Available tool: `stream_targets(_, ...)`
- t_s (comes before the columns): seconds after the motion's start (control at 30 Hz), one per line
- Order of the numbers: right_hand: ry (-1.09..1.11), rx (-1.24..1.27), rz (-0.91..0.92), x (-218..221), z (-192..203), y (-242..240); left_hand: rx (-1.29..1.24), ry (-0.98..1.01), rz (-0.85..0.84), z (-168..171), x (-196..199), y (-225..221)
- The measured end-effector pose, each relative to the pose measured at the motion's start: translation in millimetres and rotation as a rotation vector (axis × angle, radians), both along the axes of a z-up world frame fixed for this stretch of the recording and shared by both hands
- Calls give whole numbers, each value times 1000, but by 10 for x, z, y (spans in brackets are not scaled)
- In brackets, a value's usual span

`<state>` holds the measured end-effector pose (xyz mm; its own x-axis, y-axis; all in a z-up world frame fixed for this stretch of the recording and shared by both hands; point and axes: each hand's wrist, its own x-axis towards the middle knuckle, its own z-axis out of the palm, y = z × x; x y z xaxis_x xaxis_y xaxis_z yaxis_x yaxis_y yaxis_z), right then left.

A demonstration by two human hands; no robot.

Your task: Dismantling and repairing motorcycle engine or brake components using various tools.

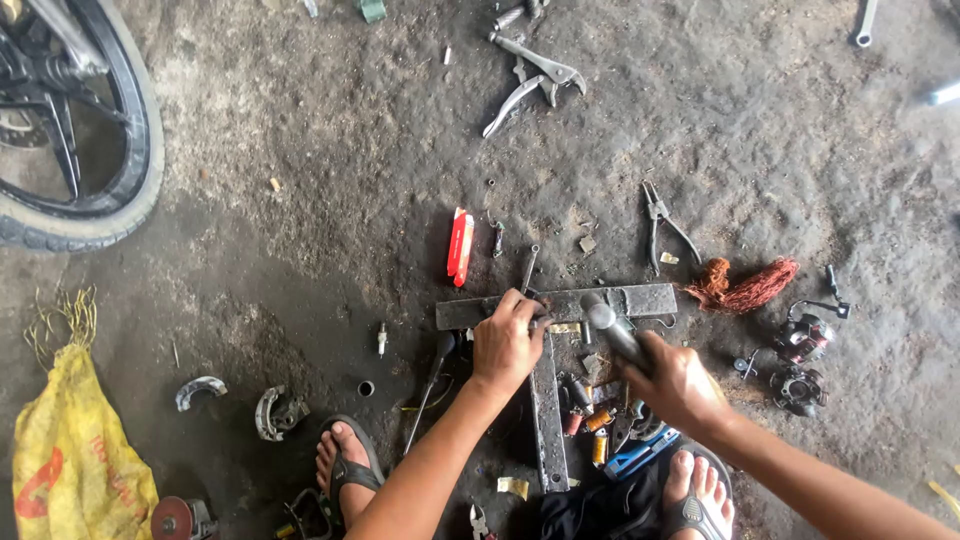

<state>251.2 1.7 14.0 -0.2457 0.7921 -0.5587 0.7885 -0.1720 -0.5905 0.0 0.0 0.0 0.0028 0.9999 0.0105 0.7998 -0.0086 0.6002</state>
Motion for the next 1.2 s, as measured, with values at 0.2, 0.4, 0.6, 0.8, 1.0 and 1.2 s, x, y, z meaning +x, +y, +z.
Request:
stream_targets(0.2, 15, 104, 106, 38, -124, -71, 99, -21, -60, -64, -43, -91)
stream_targets(0.4, 4, -85, 111, 2, -142, -53, 215, 26, -224, -215, -142, -93)
stream_targets(0.6, 84, 15, 207, -270, 211, 171, 346, 88, -308, -283, -214, -117)
stream_targets(0.8, 140, 58, 195, -276, 64, 157, 382, 137, -343, -397, -255, -129)
stream_targets(1.0, 109, 97, 317, -366, 61, 248, 462, 184, -401, -510, -313, -135)
stream_targets(1.2, 90, 183, 380, -387, 43, 250, 431, 141, -411, -546, -388, -132)
